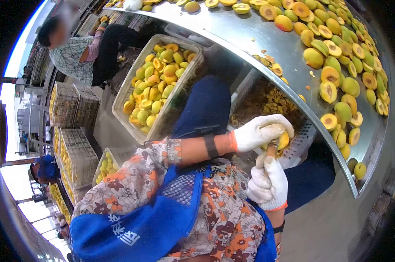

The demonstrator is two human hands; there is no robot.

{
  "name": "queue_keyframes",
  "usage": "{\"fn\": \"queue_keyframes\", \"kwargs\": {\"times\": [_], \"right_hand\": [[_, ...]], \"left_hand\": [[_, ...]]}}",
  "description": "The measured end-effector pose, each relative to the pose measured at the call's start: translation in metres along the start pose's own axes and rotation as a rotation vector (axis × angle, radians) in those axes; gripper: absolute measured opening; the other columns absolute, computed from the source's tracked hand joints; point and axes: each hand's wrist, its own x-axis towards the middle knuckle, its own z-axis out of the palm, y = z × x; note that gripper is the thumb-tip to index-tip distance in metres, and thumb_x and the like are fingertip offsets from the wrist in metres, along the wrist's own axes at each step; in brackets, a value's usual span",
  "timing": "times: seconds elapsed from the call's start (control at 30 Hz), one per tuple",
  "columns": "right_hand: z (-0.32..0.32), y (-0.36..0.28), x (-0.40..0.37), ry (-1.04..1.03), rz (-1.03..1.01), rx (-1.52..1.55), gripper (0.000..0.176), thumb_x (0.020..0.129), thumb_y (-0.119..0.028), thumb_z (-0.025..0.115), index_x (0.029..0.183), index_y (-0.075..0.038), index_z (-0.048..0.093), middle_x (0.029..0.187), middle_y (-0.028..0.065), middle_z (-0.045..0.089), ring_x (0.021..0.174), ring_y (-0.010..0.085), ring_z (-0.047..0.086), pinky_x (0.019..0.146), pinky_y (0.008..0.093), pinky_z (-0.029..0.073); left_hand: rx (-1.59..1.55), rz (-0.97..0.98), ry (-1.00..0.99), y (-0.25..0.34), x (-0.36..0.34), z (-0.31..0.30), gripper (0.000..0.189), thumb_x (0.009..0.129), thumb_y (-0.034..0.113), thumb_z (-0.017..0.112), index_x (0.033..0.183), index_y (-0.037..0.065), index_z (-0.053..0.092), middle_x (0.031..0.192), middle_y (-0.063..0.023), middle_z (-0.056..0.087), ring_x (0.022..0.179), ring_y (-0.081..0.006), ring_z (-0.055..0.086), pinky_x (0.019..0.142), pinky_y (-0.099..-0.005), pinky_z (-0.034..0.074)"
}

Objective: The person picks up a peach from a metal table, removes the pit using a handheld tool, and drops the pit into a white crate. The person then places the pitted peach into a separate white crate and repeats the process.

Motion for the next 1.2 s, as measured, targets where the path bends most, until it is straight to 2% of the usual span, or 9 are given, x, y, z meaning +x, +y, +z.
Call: {"fn": "queue_keyframes", "kwargs": {"times": [0.1,0.2,0.33,0.4,0.5,0.87,1.0,1.1,1.2], "right_hand": [[0.003,0.006,0.007,-0.035,-0.008,0.033,0.031,0.111,-0.035,0.037,0.116,-0.015,0.061,0.057,-0.004,0.039,0.034,0.0073,0.032,0.033,0.0244,0.022],[0.006,0.005,0.013,-0.075,-0.034,0.044,0.032,0.112,-0.037,0.036,0.117,-0.016,0.06,0.057,-0.0046,0.038,0.033,0.0072,0.031,0.032,0.0239,0.022],[0.014,0.001,0.013,-0.035,-0.15,-0.118,0.033,0.112,-0.038,0.034,0.113,-0.015,0.058,0.055,-0.0054,0.035,0.033,0.007,0.03,0.031,0.0235,0.021],[0.016,-0.001,0.012,-0.059,-0.111,-0.097,0.033,0.112,-0.038,0.034,0.113,-0.015,0.058,0.055,-0.0055,0.035,0.033,0.0068,0.03,0.031,0.0235,0.021],[0.02,0.003,0.016,-0.076,-0.067,-0.054,0.033,0.112,-0.038,0.034,0.113,-0.014,0.057,0.055,-0.0058,0.035,0.033,0.0062,0.03,0.031,0.0235,0.021],[0.021,0.013,0.032,-0.146,-0.012,-0.061,0.033,0.111,-0.038,0.037,0.112,-0.016,0.062,0.059,-0.007,0.034,0.038,0.0057,0.03,0.037,0.0247,0.023],[0.025,0.013,0.029,-0.094,-0.004,0.0,0.021,0.109,-0.032,0.049,0.099,-0.015,0.055,0.061,-0.0032,0.039,0.037,0.0082,0.031,0.036,0.0251,0.023],[0.032,0.006,0.024,-0.047,-0.063,-0.097,0.017,0.108,-0.029,0.051,0.098,-0.015,0.053,0.061,-0.0038,0.04,0.037,0.0072,0.033,0.035,0.0234,0.024],[0.032,0.005,0.023,-0.064,-0.057,-0.134,0.016,0.108,-0.028,0.052,0.1,-0.015,0.054,0.061,-0.0043,0.04,0.037,0.0064,0.033,0.035,0.0228,0.024]], "left_hand": [[-0.096,-0.031,-0.292,-0.001,0.013,-0.019,0.029,0.105,0.029,0.055,0.114,0.003,0.066,0.106,-0.0053,0.067,0.098,-0.0118,0.061,0.091,-0.0299,0.05],[-0.053,0.0,-0.301,0.009,0.019,-0.023,0.029,0.104,0.029,0.056,0.113,0.004,0.066,0.102,-0.0051,0.068,0.094,-0.0106,0.061,0.087,-0.0299,0.052],[-0.049,0.115,0.233,0.007,0.01,0.014,0.025,0.102,0.026,0.057,0.108,0.005,0.068,0.094,-0.0054,0.068,0.087,-0.0118,0.062,0.082,-0.0291,0.052],[-0.069,0.117,0.295,0.011,0.01,0.014,0.027,0.102,0.028,0.055,0.106,0.004,0.068,0.094,-0.0053,0.068,0.084,-0.0115,0.061,0.08,-0.0289,0.052],[-0.088,0.056,-0.058,0.016,0.015,-0.009,0.031,0.104,0.029,0.051,0.106,0.004,0.069,0.096,-0.0039,0.068,0.091,-0.0108,0.062,0.085,-0.0278,0.051],[0.007,0.01,-0.254,0.01,0.023,-0.043,0.04,0.105,0.034,0.051,0.109,-0.001,0.069,0.102,-0.0087,0.07,0.091,-0.0154,0.066,0.084,-0.0297,0.053],[-0.014,-0.028,-0.27,0.022,0.016,-0.042,0.04,0.104,0.035,0.051,0.108,-0.001,0.068,0.1,-0.0084,0.069,0.09,-0.0149,0.065,0.084,-0.0298,0.052],[0.083,0.126,-0.008,0.022,0.011,-0.024,0.04,0.106,0.034,0.048,0.11,0.0,0.067,0.1,-0.0074,0.068,0.089,-0.0131,0.063,0.084,-0.0289,0.051],[0.016,0.025,0.114,0.027,0.001,-0.014,0.038,0.105,0.032,0.048,0.112,0.0,0.067,0.101,-0.0071,0.068,0.091,-0.0133,0.063,0.085,-0.0291,0.051]]}}
